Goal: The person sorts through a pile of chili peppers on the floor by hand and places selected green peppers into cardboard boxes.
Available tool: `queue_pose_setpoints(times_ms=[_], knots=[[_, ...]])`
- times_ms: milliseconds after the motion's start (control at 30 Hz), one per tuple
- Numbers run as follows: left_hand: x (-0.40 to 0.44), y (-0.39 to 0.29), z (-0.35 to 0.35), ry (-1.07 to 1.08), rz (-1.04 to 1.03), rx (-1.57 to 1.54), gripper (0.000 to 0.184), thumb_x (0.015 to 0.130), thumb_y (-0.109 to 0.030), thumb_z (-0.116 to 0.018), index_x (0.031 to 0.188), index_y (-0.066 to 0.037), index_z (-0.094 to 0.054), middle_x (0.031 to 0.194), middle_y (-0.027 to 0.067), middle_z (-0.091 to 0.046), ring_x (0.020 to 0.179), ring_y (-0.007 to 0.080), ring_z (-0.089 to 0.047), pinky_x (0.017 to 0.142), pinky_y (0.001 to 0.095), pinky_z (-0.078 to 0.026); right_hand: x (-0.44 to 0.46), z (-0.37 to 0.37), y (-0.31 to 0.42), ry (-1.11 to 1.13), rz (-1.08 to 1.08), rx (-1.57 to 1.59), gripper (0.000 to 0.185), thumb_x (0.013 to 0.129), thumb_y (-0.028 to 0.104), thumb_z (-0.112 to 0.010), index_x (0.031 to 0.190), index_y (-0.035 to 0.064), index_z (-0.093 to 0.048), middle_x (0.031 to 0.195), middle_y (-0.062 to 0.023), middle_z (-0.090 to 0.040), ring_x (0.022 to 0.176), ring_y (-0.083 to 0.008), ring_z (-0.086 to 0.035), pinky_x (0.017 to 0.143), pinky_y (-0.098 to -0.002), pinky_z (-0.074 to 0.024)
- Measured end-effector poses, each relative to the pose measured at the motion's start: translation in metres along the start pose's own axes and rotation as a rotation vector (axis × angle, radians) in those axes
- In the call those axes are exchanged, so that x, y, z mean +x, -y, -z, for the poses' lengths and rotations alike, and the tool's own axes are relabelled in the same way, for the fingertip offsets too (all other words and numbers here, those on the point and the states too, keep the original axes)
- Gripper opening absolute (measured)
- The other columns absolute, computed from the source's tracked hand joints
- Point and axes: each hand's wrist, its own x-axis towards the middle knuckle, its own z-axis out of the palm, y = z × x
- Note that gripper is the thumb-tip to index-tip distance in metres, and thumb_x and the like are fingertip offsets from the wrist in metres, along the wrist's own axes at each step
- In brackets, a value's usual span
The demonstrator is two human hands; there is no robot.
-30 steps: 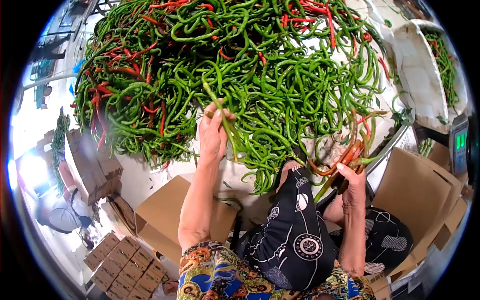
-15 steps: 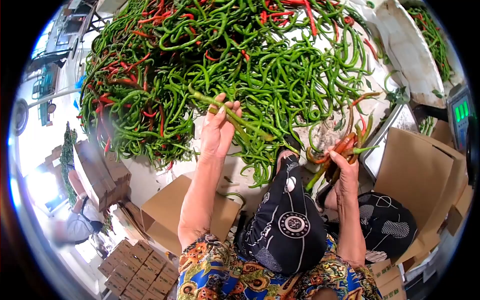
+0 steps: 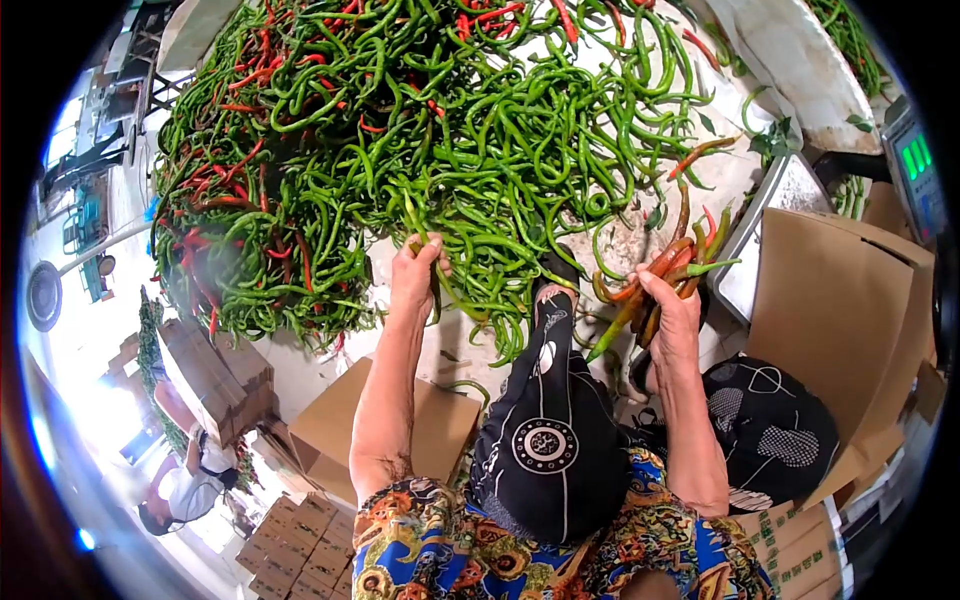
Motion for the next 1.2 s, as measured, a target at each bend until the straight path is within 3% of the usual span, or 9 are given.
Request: queue_pose_setpoints(times_ms=[400, 533, 667, 700, 767, 800, 933, 1033, 1200], knots=[[0.001, 0.021, -0.074, 0.358, 0.248, 0.000, 0.014, 0.089, -0.002, -0.054, 0.102, 0.001, -0.053, 0.087, 0.0108, -0.059, 0.079, 0.0227, -0.062, 0.074, 0.0329, -0.052, 0.015, 0.007, -0.018, -0.155, -0.009, 0.015, 0.022, 0.076, 0.004, -0.069, 0.096, 0.0017, -0.059, 0.085, -0.0040, -0.062, 0.077, -0.0155, -0.062, 0.071, -0.0269, -0.0502], [0.018, -0.059, -0.173, 0.445, 0.076, -0.078, 0.011, 0.092, -0.002, -0.052, 0.101, 0.002, -0.049, 0.088, 0.0106, -0.055, 0.080, 0.0229, -0.059, 0.071, 0.0358, -0.052, 0.018, 0.011, -0.037, -0.201, -0.050, 0.034, 0.025, 0.075, 0.007, -0.070, 0.096, 0.0027, -0.057, 0.082, -0.0038, -0.060, 0.074, -0.0165, -0.061, 0.068, -0.0301, -0.0510], [-0.018, -0.205, -0.338, 0.853, -0.228, -0.337, 0.021, 0.091, -0.011, -0.059, 0.104, 0.004, -0.054, 0.104, 0.0163, -0.057, 0.097, 0.0272, -0.059, 0.093, 0.0440, -0.051, 0.023, 0.020, -0.051, -0.100, -0.017, 0.028, 0.026, 0.075, 0.009, -0.070, 0.096, 0.0031, -0.057, 0.083, -0.0036, -0.060, 0.075, -0.0159, -0.060, 0.069, -0.0302, -0.0511], [-0.059, -0.246, -0.363, 0.721, -0.149, -0.254, 0.023, 0.091, -0.011, -0.059, 0.105, 0.005, -0.054, 0.109, 0.0197, -0.058, 0.099, 0.0280, -0.060, 0.097, 0.0418, -0.050, 0.024, 0.018, -0.050, -0.077, -0.003, 0.084, 0.026, 0.075, 0.009, -0.070, 0.097, 0.0033, -0.057, 0.083, -0.0031, -0.060, 0.074, -0.0161, -0.059, 0.071, -0.0304, -0.0508], [-0.046, -0.269, -0.399, 0.787, -0.247, -0.324, 0.036, 0.094, -0.021, -0.058, 0.119, 0.005, -0.052, 0.099, 0.0154, -0.064, 0.091, 0.0203, -0.063, 0.069, 0.0243, -0.054, 0.020, 0.013, -0.025, -0.122, 0.005, 0.034, 0.028, 0.074, 0.008, -0.071, 0.100, 0.0028, -0.060, 0.089, -0.0039, -0.063, 0.079, -0.0169, -0.061, 0.076, -0.0312, -0.0505], [0.002, -0.258, -0.405, 1.003, -0.512, -0.340, 0.039, 0.095, -0.022, -0.058, 0.122, 0.004, -0.051, 0.100, 0.0137, -0.063, 0.088, 0.0187, -0.063, 0.070, 0.0262, -0.053, 0.017, 0.011, -0.013, -0.124, 0.003, -0.004, 0.029, 0.074, 0.008, -0.071, 0.101, 0.0025, -0.061, 0.092, -0.0045, -0.064, 0.081, -0.0173, -0.061, 0.078, -0.0314, -0.0504], [-0.002, -0.232, -0.254, 0.900, -0.576, -0.106, 0.028, 0.092, -0.017, -0.058, 0.106, 0.007, -0.056, 0.096, 0.0146, -0.060, 0.083, 0.0205, -0.058, 0.076, 0.0306, -0.048, 0.027, 0.018, -0.009, -0.022, 0.064, 0.120, 0.040, 0.075, 0.005, -0.069, 0.113, 0.0015, -0.057, 0.098, -0.0075, -0.066, 0.090, -0.0190, -0.063, 0.087, -0.0328, -0.0494], [0.010, -0.157, -0.107, 0.332, -0.491, -0.073, 0.020, 0.093, -0.018, -0.055, 0.094, 0.001, -0.057, 0.079, 0.0046, -0.051, 0.069, 0.0151, -0.048, 0.060, 0.0274, -0.035, 0.029, 0.019, -0.021, 0.054, 0.033, 0.153, 0.042, 0.077, 0.003, -0.068, 0.117, -0.0015, -0.055, 0.099, -0.0100, -0.066, 0.092, -0.0212, -0.065, 0.088, -0.0349, -0.0509], [-0.005, 0.026, 0.103, -0.420, -0.174, 0.286, 0.011, 0.084, -0.011, -0.054, 0.078, -0.005, -0.059, 0.068, 0.0045, -0.058, 0.056, 0.0092, -0.048, 0.050, 0.0239, -0.036, 0.030, 0.013, -0.032, 0.131, -0.011, 0.123, 0.041, 0.079, 0.004, -0.070, 0.117, 0.0018, -0.055, 0.102, -0.0068, -0.063, 0.091, -0.0190, -0.063, 0.087, -0.0325, -0.0508]])
